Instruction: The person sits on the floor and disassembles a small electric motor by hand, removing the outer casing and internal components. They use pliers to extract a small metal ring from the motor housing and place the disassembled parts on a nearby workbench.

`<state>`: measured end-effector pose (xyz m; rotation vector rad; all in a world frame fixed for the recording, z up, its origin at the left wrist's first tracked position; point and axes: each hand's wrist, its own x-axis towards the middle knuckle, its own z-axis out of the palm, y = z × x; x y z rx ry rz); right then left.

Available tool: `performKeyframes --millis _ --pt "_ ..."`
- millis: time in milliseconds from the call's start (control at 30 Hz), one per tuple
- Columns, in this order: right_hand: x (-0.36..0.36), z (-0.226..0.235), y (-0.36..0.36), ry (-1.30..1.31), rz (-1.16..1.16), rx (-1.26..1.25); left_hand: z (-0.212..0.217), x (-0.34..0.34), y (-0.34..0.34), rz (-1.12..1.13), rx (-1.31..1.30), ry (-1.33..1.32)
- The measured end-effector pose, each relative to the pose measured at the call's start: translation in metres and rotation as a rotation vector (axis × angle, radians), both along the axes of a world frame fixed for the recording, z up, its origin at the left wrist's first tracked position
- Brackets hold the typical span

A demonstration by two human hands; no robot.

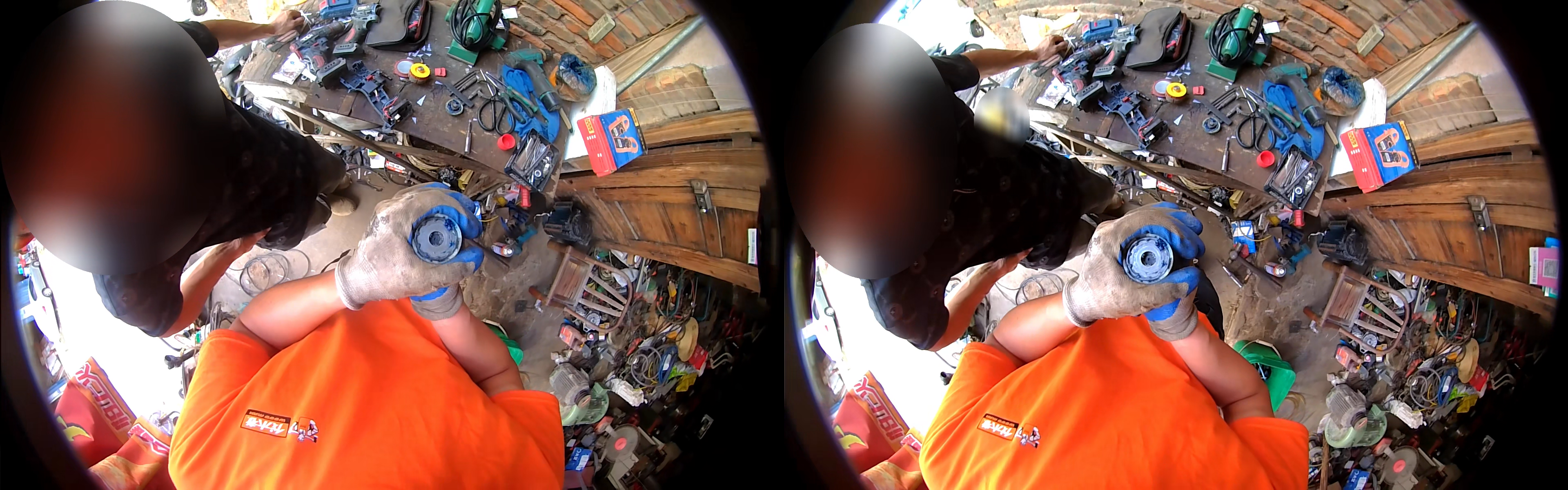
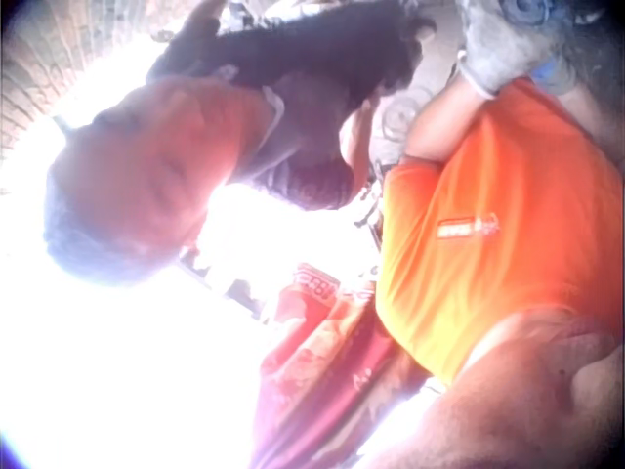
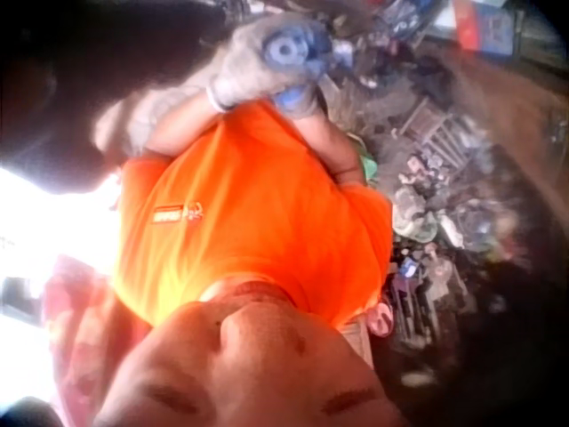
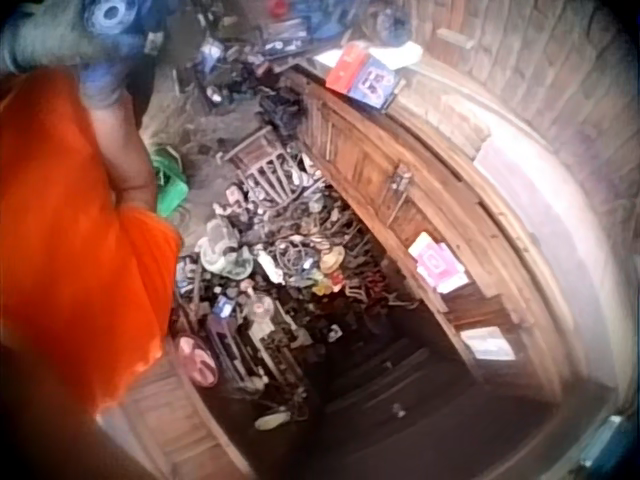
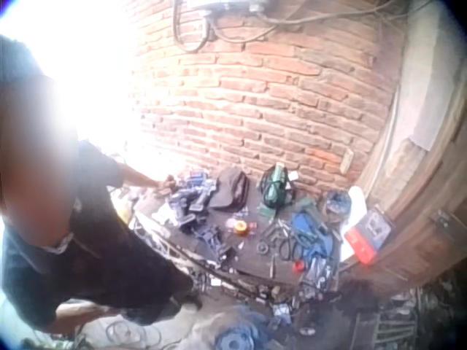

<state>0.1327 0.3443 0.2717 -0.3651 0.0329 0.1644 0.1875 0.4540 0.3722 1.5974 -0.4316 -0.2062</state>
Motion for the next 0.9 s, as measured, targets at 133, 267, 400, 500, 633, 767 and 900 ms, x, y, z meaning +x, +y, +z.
performKeyframes --millis 133,267,400,500,633,767,900 --pt "-0.002 0.001 0.000 -0.004 -0.008 -0.019 0.004 0.000 0.007 -0.054 0.050 -0.135" --pt "-0.001 0.003 -0.002 -0.006 -0.009 -0.023 0.005 0.003 0.014 -0.113 0.072 -0.189" --pt "-0.001 0.004 -0.002 -0.007 -0.012 -0.030 0.007 0.001 0.014 -0.086 0.033 -0.191" --pt "0.000 0.004 -0.001 -0.008 -0.017 -0.031 0.005 0.001 0.015 -0.095 0.030 -0.212" --pt "-0.002 0.004 0.005 -0.008 -0.036 -0.039 0.006 -0.001 0.017 -0.087 0.020 -0.153" --pt "-0.010 0.002 0.014 -0.010 -0.078 -0.079 0.005 -0.006 0.014 -0.054 -0.026 -0.110" --pt "-0.014 0.004 0.015 -0.014 -0.097 -0.098 0.004 -0.006 0.016 -0.075 0.008 -0.184"
